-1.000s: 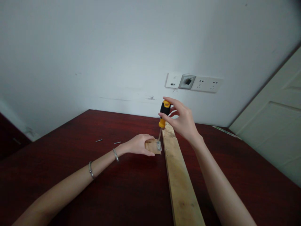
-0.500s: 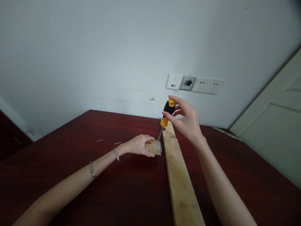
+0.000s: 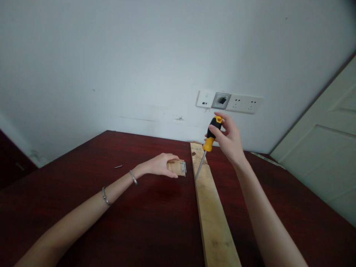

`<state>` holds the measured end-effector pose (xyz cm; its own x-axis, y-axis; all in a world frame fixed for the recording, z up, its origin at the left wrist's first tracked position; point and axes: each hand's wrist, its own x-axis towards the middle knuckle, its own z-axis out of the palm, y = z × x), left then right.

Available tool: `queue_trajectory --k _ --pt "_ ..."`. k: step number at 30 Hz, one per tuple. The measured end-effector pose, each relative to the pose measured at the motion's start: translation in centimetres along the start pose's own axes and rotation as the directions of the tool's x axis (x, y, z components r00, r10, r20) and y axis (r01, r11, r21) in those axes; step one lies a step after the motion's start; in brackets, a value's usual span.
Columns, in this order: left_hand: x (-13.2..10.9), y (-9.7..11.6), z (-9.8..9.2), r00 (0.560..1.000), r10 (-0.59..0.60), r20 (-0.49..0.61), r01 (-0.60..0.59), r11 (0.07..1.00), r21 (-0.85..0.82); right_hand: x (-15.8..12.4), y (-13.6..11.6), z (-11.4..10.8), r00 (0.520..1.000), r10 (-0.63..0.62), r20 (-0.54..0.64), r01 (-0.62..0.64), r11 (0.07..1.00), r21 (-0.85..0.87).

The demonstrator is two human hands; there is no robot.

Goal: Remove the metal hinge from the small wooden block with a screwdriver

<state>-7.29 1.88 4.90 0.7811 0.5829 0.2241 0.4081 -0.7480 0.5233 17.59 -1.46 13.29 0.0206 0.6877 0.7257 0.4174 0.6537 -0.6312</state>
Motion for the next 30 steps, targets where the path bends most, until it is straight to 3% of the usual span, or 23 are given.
queue_trajectory --k 4,9,12,21,26,30 --pt "-0.2 0.5 -1.3 1.000 0.017 -0.024 -0.017 1.000 -0.026 -0.8 0.6 0.1 0.931 0.341 0.129 -0.359 0.921 0.153" --pt "-0.4 1.6 -2.1 0.998 0.038 -0.056 -0.039 0.999 -0.006 -2.7 1.4 0.1 0.843 0.437 0.312 -0.494 0.860 0.129" --pt "-0.4 2.0 -2.1 0.997 0.054 -0.060 -0.053 0.999 0.008 -3.4 1.3 -0.1 0.846 0.424 0.324 -0.485 0.864 0.135" --pt "-0.4 2.3 -1.5 0.996 0.084 0.003 -0.084 0.996 0.000 -3.7 -1.9 -0.6 0.928 0.303 0.216 -0.359 0.885 0.298" --pt "-0.6 3.2 -1.9 0.995 0.104 0.000 -0.104 0.994 0.029 -4.0 -1.5 0.0 0.910 0.315 0.271 -0.370 0.911 0.184" --pt "-0.7 3.9 -2.1 0.995 0.104 0.007 -0.104 0.993 0.061 -4.1 -0.8 0.4 0.915 0.257 0.312 -0.269 0.963 -0.004"
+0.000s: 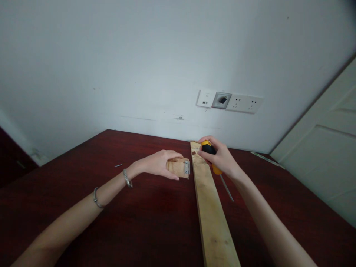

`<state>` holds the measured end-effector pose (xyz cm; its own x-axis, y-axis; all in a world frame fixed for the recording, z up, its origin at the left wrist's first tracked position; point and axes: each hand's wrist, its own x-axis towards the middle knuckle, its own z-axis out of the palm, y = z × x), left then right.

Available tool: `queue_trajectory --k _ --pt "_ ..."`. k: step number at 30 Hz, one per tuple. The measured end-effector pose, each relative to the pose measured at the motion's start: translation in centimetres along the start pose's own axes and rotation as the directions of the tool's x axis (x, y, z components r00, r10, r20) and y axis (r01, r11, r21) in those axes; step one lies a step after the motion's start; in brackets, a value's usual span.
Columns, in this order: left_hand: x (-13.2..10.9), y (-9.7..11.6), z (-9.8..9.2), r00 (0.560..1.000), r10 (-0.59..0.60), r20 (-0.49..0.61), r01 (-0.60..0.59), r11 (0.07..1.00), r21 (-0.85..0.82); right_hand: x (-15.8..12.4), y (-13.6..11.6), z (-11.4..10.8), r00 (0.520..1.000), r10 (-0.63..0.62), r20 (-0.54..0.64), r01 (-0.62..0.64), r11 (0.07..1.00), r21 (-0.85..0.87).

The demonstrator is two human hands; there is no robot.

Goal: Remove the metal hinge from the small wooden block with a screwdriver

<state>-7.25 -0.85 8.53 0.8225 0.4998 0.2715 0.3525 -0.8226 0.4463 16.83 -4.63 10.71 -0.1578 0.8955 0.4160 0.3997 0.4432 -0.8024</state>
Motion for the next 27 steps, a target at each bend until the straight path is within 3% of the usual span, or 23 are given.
queue_trajectory --k 4,9,27 --pt "0.1 0.2 0.1 1.000 0.020 0.003 -0.020 0.999 0.033 0.0 0.4 0.4 0.988 -0.075 0.132 0.084 0.994 -0.067" --pt "0.1 0.1 0.4 1.000 0.015 0.010 -0.016 0.999 0.047 -0.1 1.1 0.9 0.940 -0.146 0.309 0.173 0.983 -0.061" --pt "0.3 0.0 1.1 1.000 0.008 0.021 -0.010 0.999 0.053 -0.2 0.7 1.5 0.906 -0.161 0.391 0.263 0.938 -0.225"
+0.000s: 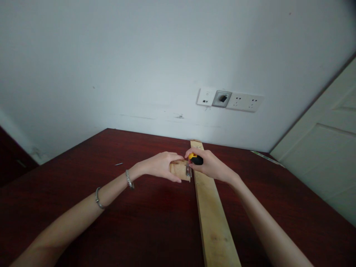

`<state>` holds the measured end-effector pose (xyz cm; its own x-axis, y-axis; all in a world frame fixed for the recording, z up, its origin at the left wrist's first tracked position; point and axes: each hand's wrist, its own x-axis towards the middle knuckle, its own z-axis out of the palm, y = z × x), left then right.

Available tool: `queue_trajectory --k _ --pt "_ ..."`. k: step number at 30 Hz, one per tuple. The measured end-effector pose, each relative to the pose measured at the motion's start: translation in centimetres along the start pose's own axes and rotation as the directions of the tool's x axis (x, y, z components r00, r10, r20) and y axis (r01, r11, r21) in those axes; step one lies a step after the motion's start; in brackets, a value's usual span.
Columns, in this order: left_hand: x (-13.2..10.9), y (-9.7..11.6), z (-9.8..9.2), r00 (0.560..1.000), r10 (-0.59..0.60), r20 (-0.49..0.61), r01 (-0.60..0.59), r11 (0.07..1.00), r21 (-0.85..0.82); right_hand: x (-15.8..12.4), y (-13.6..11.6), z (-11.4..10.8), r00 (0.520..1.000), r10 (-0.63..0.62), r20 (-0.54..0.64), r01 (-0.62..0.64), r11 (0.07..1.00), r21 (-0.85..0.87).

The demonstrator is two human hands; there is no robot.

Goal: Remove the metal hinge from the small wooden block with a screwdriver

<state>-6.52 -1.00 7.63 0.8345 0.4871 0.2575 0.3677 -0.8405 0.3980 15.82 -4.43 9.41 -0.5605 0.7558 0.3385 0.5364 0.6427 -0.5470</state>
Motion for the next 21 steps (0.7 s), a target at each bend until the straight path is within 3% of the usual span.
queue_trajectory --k 21 --pt "0.14 0.24 0.37 0.999 -0.001 -0.049 0.001 1.000 0.009 -0.01 -0.17 0.04 0.999 0.047 -0.006 -0.047 0.993 -0.107"
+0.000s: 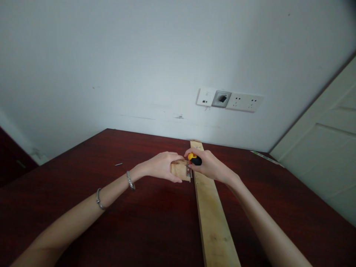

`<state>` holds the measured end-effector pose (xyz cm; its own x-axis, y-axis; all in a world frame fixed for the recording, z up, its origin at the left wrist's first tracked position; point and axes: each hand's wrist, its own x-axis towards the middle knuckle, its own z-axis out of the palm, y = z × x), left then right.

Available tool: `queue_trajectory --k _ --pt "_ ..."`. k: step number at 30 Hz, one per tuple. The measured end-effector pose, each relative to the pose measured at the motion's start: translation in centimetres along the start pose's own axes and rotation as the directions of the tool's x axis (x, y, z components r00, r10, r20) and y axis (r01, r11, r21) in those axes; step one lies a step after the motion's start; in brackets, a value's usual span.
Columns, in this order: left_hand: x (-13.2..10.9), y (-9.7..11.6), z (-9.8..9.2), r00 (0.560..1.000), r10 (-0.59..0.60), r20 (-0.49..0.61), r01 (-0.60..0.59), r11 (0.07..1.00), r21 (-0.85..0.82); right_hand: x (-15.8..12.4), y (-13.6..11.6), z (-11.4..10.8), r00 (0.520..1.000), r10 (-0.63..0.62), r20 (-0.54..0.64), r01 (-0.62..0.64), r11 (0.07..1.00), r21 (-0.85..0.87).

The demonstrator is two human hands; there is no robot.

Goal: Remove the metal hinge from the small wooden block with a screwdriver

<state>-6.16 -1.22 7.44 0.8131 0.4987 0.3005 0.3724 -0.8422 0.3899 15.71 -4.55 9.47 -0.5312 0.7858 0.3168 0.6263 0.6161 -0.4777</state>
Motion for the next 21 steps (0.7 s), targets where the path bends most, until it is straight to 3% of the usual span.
queue_trajectory --k 21 --pt "0.04 -0.30 -0.05 0.998 -0.009 0.057 0.009 1.000 -0.015 -0.05 0.31 0.39 1.000 0.019 0.009 -0.019 0.999 -0.026"
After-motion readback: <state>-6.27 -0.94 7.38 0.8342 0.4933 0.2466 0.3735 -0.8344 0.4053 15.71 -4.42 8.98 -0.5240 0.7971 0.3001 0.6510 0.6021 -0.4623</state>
